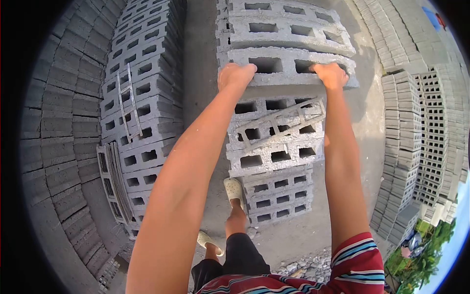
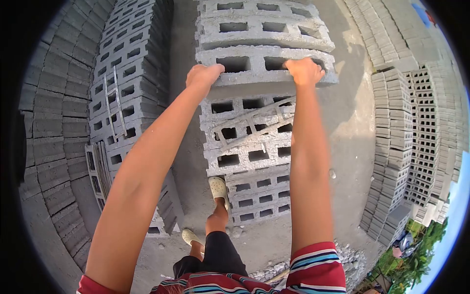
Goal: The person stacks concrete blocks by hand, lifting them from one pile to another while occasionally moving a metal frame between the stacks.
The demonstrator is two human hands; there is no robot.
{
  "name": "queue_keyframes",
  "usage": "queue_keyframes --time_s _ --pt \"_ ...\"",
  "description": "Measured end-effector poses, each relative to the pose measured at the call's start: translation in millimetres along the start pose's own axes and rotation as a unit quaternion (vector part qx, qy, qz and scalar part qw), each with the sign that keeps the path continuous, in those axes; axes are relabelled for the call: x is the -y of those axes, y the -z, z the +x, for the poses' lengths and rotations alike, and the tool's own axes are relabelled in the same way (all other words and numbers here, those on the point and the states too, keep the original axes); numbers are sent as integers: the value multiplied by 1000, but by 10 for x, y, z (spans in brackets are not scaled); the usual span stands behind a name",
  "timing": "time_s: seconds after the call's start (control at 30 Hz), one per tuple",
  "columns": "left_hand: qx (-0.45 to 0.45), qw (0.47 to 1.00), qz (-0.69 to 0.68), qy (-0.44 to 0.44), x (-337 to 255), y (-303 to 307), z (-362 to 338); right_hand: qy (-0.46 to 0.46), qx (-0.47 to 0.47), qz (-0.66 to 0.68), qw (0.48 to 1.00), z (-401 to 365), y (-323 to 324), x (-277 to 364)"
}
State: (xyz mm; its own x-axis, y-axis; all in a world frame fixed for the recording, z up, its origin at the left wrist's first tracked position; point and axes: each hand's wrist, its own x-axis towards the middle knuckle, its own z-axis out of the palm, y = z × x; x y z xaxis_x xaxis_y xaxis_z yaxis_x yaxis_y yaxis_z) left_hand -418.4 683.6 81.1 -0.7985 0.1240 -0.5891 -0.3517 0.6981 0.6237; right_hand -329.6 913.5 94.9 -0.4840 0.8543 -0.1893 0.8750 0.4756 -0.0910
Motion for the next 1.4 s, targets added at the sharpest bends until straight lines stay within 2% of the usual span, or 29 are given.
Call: queue_keyframes --time_s 0.1,0.17,0.3,0.4,0.47,0.5,0.7,0.8,0.9,1.0,1.03,1.13,1.17,1.23,1.27,1.3,1.4 --pt "-58 997 42 -20 81 -47 -298 -4 -3 28 1000 -150 -60 -187" --pt "-130 990 25 -44 337 -222 -441 -8 -51 87 995 -269 -255 -383" --pt "-151 988 3 -40 653 -448 -611 -3 -57 153 987 -458 -445 -699" --pt "-136 988 -49 -56 717 -407 -805 1 -117 171 978 -595 -619 -812" --pt "-166 980 -59 -90 939 -570 -784 11 -135 209 969 -742 -693 -893" --pt "-182 975 -64 -106 1060 -659 -754 23 -175 207 962 -734 -847 -984" --pt "-157 969 -155 -114 1459 -929 -812 74 -234 268 932 -900 -1216 -1272" --pt "-153 972 -150 -99 1479 -941 -831 60 -201 267 941 -953 -1191 -1299" --pt "-117 987 -106 -43 1314 -810 -804 53 -221 254 940 -944 -1024 -1138" --pt "-117 992 -52 -13 993 -558 -833 42 -178 244 952 -921 -725 -951" --pt "-92 995 -38 -3 908 -447 -813 48 -184 229 955 -946 -647 -890" --pt "-106 993 -45 18 850 -97 -847 73 -191 186 961 -1023 -351 -592" --pt "-124 990 -61 33 925 -12 -913 81 -180 166 966 -1170 -204 -527" --pt "-89 992 -79 38 1167 221 -1269 111 -165 153 968 -1488 -119 -537" --pt "-94 991 -88 47 1295 338 -1473 135 -218 150 955 -1658 -115 -532" --pt "-61 990 -108 59 1373 537 -1791 136 -183 147 963 -1911 -8 -503" --pt "-92 979 -130 130 1911 921 -2496 182 -93 66 977 -2752 303 -387"
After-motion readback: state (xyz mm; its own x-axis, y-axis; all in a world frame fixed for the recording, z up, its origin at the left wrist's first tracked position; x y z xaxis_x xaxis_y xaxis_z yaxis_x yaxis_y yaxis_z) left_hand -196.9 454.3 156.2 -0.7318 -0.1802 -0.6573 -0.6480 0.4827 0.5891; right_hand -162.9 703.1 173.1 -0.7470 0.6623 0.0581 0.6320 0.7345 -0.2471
